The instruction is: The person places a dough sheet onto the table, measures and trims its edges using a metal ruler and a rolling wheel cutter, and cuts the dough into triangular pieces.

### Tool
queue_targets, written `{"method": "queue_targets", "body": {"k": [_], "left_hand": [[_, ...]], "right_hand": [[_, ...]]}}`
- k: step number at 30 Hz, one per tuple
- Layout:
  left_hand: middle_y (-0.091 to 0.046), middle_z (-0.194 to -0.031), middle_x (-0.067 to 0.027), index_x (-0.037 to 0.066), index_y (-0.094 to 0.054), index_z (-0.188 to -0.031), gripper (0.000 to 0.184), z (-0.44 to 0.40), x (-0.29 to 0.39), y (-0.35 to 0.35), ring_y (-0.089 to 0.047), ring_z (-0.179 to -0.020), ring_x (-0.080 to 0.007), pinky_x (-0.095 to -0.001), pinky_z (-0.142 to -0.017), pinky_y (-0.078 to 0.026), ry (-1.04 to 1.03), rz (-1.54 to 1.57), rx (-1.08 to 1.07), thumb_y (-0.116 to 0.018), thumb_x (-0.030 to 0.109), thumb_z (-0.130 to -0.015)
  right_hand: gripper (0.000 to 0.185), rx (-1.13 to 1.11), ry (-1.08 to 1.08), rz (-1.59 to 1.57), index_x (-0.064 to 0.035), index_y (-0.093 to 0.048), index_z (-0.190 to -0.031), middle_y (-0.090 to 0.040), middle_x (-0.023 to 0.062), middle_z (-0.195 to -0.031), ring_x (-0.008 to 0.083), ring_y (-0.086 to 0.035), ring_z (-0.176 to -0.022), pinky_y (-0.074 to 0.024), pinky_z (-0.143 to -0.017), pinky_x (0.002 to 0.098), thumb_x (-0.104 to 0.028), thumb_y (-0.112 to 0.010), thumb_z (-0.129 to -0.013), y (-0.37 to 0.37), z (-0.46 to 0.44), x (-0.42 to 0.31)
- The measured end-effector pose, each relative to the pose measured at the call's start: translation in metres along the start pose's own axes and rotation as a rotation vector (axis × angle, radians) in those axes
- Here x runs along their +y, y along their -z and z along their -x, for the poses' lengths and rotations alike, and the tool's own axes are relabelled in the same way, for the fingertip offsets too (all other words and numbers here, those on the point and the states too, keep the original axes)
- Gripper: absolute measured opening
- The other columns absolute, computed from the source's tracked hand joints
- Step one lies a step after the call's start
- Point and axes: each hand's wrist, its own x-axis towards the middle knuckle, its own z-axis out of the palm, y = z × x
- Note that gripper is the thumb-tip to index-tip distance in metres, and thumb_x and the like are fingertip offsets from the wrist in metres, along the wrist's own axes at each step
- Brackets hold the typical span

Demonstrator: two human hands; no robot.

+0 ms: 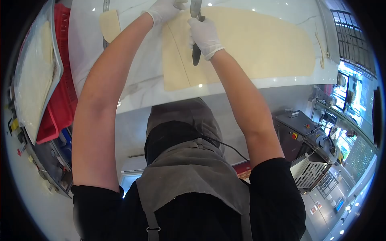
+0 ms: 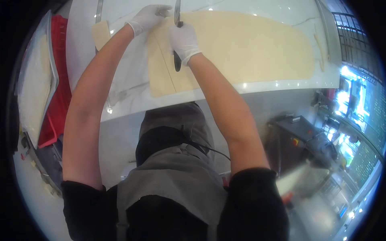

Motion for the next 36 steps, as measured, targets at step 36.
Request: {"method": "queue_targets", "body": {"k": [36], "left_hand": [[-0.061, -0.133, -0.0152, 0.008, -0.060, -0.135, 0.050, 0.106, 0.082, -0.099, -0.056, -0.124, -0.0354, -0.0449, -0.103, -0.045, 0.188, -0.568, 0.977, -0.069, 0.016, -0.086]], "right_hand": [[0.022, -0.512, -0.165, -0.126, -0.0023, -0.055, -0.094, -0.053, 0.0054, -0.067, 0.0196, -0.055, -0.050, -0.0499, -0.047, 0.0390, -0.024, -0.058, -0.097, 0.085, -0.072, -0.074]]}}
